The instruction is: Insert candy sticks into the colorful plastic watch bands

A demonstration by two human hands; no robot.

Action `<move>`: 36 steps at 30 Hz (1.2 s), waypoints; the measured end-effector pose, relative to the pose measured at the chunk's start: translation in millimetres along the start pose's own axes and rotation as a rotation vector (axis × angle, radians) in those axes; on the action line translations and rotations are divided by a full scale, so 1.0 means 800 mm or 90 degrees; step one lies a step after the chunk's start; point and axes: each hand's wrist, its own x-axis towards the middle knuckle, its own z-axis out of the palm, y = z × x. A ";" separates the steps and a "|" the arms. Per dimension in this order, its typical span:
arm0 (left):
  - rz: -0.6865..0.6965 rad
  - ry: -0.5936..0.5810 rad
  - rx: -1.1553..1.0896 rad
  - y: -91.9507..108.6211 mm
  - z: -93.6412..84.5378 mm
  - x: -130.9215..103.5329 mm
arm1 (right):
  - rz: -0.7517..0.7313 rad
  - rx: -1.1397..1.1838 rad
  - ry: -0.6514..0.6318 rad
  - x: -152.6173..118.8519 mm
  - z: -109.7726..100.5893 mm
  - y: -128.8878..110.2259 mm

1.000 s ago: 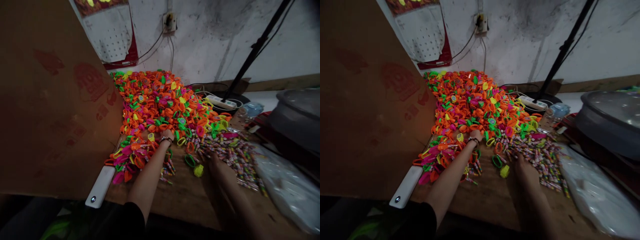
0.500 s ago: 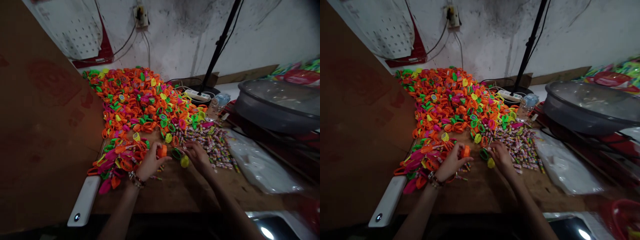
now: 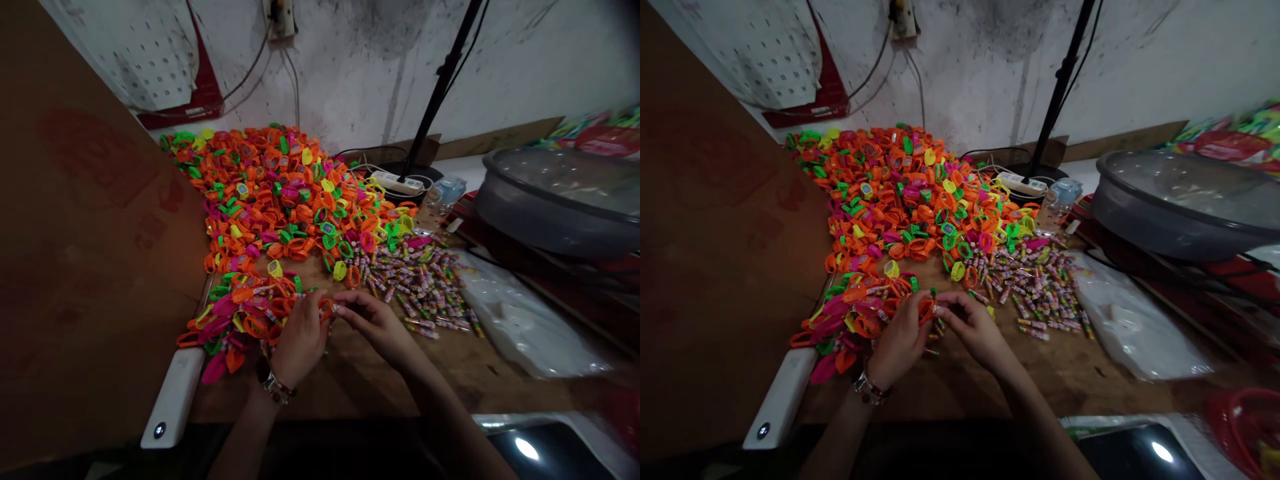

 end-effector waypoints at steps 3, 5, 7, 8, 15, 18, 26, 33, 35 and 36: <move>0.024 0.004 0.025 0.007 -0.006 0.002 | -0.007 -0.045 0.002 0.002 0.000 0.008; 0.036 0.016 0.052 0.011 -0.008 0.003 | -0.018 -0.086 -0.002 0.001 -0.001 0.007; 0.038 0.030 0.084 0.014 -0.009 0.004 | -0.014 -0.099 -0.005 -0.003 -0.004 0.001; 0.037 0.032 0.097 0.015 -0.010 0.004 | -0.008 -0.090 -0.005 -0.006 -0.005 -0.004; 0.042 -0.014 0.140 0.015 -0.006 0.002 | 0.013 -0.020 0.012 -0.013 -0.001 -0.015; 0.051 -0.032 0.173 0.012 -0.001 -0.003 | 0.015 -0.072 -0.007 -0.011 0.001 -0.009; 0.094 -0.073 0.300 -0.005 0.013 -0.025 | -0.013 -0.234 -0.061 -0.018 0.017 0.027; 0.058 -0.116 0.313 -0.013 0.002 -0.032 | 0.020 -0.122 -0.071 -0.016 0.047 0.063; 0.020 -0.102 0.329 -0.022 -0.020 -0.027 | 0.006 -0.098 -0.077 -0.011 0.037 0.060; -0.012 -0.083 0.347 -0.030 -0.032 -0.023 | -0.003 -0.110 -0.059 -0.008 0.026 0.058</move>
